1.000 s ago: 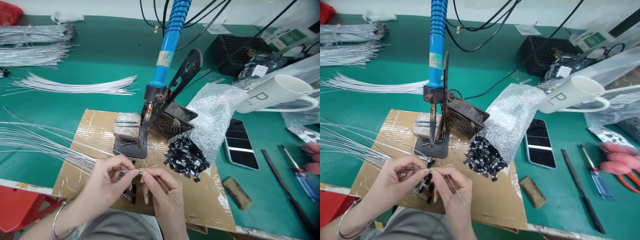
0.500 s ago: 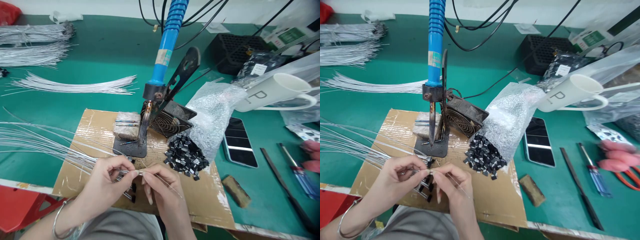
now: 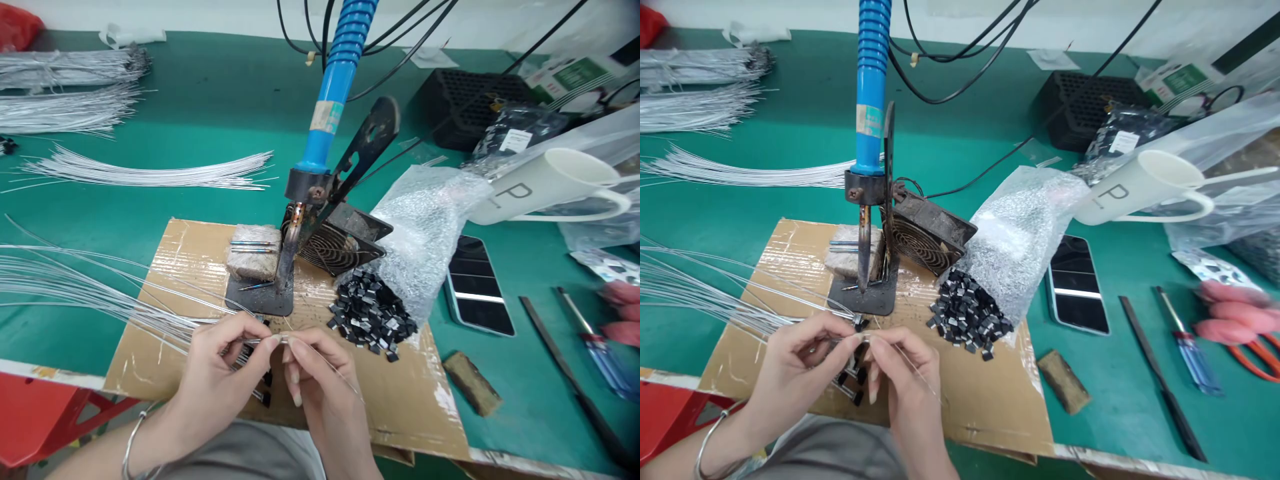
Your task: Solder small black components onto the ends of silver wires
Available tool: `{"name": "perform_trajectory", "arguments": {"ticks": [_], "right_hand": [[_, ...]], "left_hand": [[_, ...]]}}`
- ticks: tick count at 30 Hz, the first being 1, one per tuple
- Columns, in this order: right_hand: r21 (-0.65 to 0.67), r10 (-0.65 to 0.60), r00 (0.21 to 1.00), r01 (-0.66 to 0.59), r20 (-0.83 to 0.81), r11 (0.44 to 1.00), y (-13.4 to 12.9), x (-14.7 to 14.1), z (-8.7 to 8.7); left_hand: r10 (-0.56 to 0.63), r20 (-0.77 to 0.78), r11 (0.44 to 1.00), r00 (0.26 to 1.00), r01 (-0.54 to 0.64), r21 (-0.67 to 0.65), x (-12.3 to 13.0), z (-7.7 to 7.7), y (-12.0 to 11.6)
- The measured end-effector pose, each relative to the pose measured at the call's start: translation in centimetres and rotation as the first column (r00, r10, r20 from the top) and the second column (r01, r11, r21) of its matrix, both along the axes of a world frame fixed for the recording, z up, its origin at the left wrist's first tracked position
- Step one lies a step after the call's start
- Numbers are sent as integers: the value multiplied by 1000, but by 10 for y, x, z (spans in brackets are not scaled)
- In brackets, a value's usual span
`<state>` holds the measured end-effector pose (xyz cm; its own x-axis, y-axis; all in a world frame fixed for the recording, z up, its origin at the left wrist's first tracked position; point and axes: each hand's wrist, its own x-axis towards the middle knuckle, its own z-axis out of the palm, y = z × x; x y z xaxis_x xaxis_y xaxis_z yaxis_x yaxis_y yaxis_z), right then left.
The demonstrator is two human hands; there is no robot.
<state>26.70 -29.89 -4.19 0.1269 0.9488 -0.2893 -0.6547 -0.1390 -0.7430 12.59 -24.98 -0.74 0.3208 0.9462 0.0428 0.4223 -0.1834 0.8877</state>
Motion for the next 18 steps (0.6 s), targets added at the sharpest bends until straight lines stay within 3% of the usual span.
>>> {"name": "perform_trajectory", "arguments": {"ticks": [5, 10, 18], "right_hand": [[-8, -34, 999, 34, -16, 999, 0, -5, -2], [-25, -59, 998, 59, 13, 998, -2, -7, -2], [-36, 17, 999, -16, 30, 999, -2, -1, 2]], "left_hand": [[40, 39, 999, 998, -41, 12, 4, -3, -2], [63, 57, 995, 996, -58, -81, 3, -7, -4], [74, 100, 976, 992, -51, -210, 3, -6, -3]]}}
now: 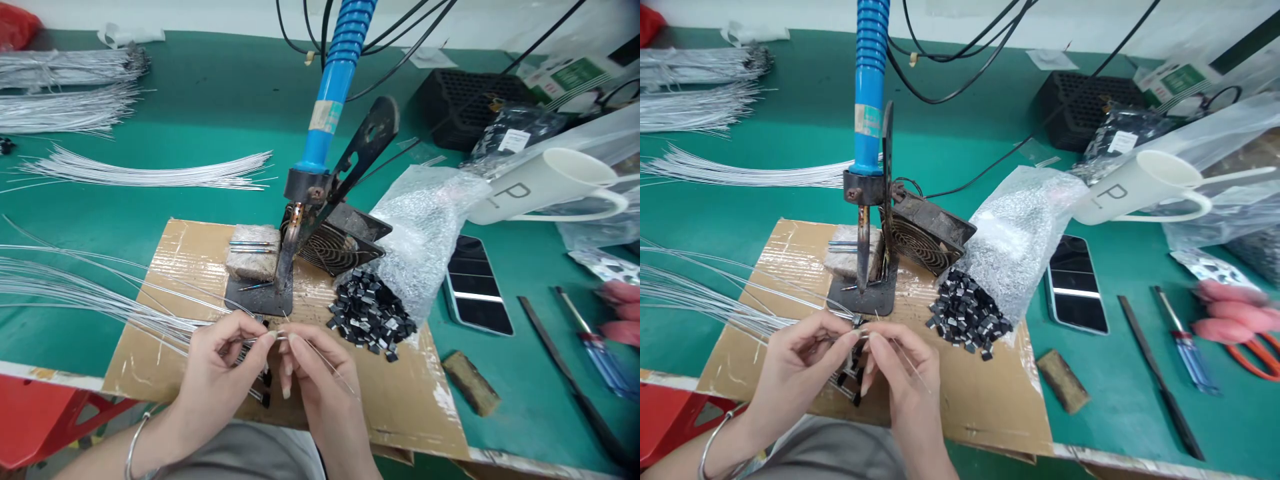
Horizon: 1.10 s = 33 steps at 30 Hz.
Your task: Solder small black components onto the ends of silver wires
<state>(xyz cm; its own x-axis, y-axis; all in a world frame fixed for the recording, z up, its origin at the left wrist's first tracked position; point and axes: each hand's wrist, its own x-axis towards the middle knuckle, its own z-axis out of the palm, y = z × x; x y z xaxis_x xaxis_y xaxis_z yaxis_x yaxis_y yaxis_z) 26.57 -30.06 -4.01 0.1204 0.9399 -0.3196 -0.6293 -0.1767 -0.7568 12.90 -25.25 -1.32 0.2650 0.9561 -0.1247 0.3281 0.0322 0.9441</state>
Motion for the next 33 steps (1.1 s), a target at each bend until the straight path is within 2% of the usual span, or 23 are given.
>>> {"name": "perform_trajectory", "arguments": {"ticks": [7, 13, 18, 28, 33], "right_hand": [[-22, 5, 1000, -4, 17, 1000, 3, 0, 0], [-35, 15, 998, -17, -62, 999, 5, 2, 3], [-47, 40, 998, -42, -48, 998, 10, 8, 6], [-67, 34, 996, -39, -79, 997, 10, 4, 8], [-58, 20, 997, -25, -74, 998, 10, 2, 6]], "left_hand": [[0, 11, 1000, 1000, 0, 4, 0, 1, 0], [-35, -30, 996, 999, 37, 79, -1, 2, -1], [-54, -70, 990, 996, 62, 127, -4, 1, 0], [14, 5, 989, 1000, -15, 146, 0, 2, 0], [22, 17, 994, 1000, -24, 109, -1, 0, -2]]}}
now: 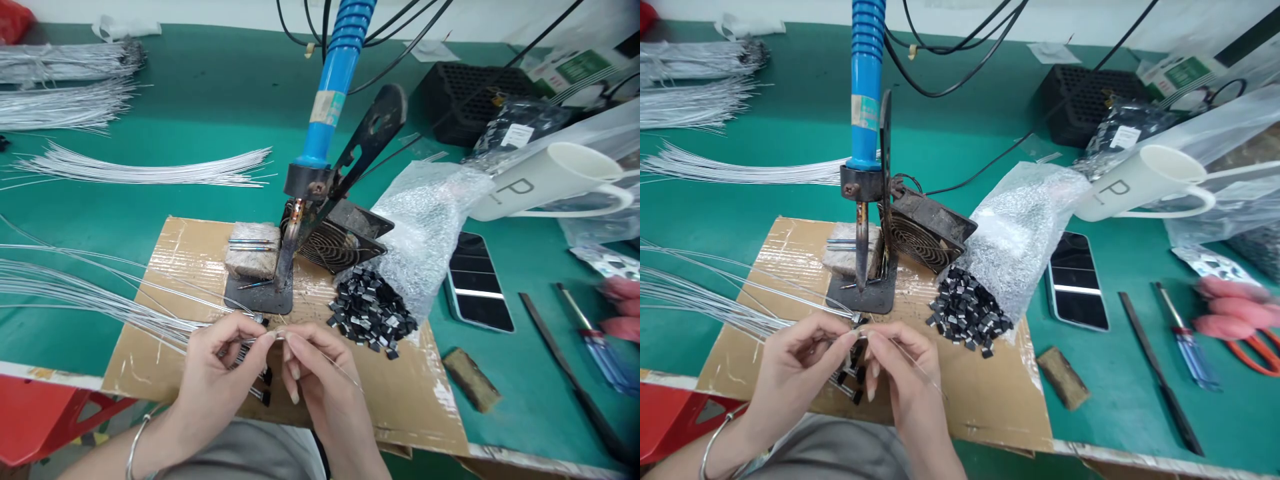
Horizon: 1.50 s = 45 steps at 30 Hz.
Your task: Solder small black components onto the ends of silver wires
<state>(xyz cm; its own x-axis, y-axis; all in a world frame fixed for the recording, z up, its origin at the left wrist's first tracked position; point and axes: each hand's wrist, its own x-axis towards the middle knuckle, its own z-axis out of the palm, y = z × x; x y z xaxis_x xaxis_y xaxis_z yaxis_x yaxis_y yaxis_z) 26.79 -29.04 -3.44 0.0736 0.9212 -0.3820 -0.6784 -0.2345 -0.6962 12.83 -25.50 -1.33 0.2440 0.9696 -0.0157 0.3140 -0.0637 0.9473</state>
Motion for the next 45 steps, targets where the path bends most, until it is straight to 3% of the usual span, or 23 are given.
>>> {"name": "perform_trajectory", "arguments": {"ticks": [5, 11, 29, 41, 45], "right_hand": [[42, -29, 992, 23, 124, 999, -6, 0, -8], [87, -37, 967, 15, 253, 996, -12, -2, -10], [74, -18, 972, 1, 232, 997, -11, 0, -7], [16, -23, 974, 20, 226, 1000, -10, 1, 0], [19, 26, 986, -29, 166, 999, -9, 4, -1]], "left_hand": [[7, 21, 998, 1000, -5, -55, 0, 0, 3], [23, 16, 1000, 1000, -23, -12, 1, 4, 3], [19, -71, 962, 997, 1, 273, -2, -2, 2], [-10, -83, 974, 997, 29, 225, -2, 2, 1], [-13, -100, 974, 995, 35, 225, -2, 3, 0]]}}
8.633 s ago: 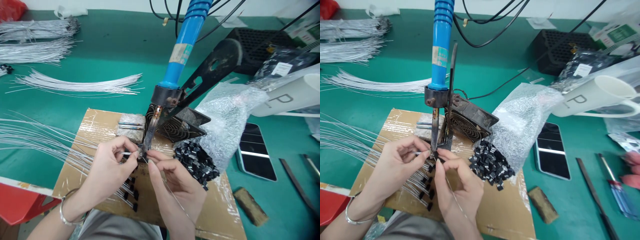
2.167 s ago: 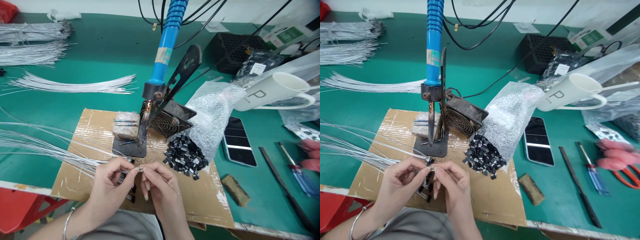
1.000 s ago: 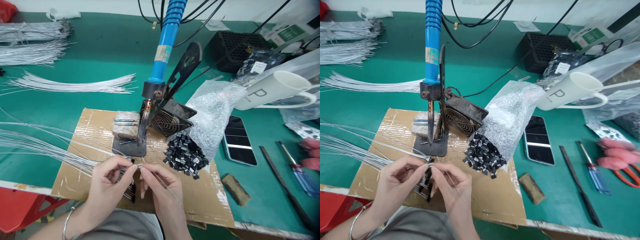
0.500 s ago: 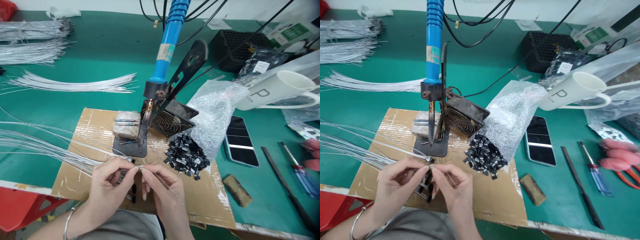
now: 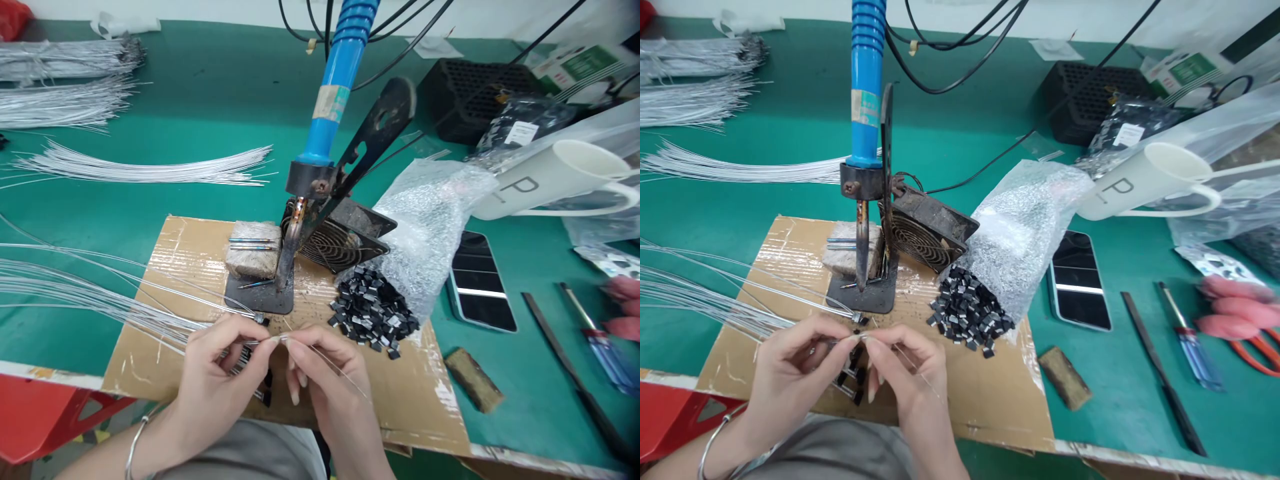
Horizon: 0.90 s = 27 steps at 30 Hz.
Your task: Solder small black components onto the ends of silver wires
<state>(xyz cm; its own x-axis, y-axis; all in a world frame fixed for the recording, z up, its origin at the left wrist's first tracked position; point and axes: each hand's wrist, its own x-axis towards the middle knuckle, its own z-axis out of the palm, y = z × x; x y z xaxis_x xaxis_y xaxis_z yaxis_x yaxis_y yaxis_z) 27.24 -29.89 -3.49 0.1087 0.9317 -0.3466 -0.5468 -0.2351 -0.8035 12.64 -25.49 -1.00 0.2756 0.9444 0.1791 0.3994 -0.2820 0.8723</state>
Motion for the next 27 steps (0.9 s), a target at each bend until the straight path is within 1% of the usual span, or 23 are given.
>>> {"name": "perform_trajectory", "arguments": {"ticks": [4, 8, 11, 13, 16, 20, 24, 27], "right_hand": [[-13, 74, 995, -75, -72, 997, 1, 9, -4], [-18, 157, 986, -159, -62, 987, 2, 18, -4], [-33, 180, 983, -182, -44, 983, 3, 20, -2], [-32, 173, 984, -174, -33, 984, 3, 20, -1], [-5, 135, 991, -135, -22, 991, 0, 17, -2], [52, 79, 995, -82, 53, 995, -5, 14, -7], [112, 36, 992, -49, 119, 992, -6, 12, -9], [124, 23, 990, -41, 141, 991, -5, 11, -7]], "left_hand": [[-23, -25, 1000, 999, 23, 18, -2, 1, 0], [-61, -44, 998, 997, 60, -7, -4, 1, 2], [-67, -36, 998, 997, 67, -11, -5, 1, 2], [-60, -27, 998, 998, 59, -16, -6, 1, 1], [-46, -6, 997, 999, 46, -61, -5, 1, 2], [-24, 23, 994, 999, 26, -109, -2, 0, 4], [-18, 30, 994, 999, 22, -111, -2, 0, 3], [-25, 26, 995, 999, 27, -98, -5, 1, 1]]}}
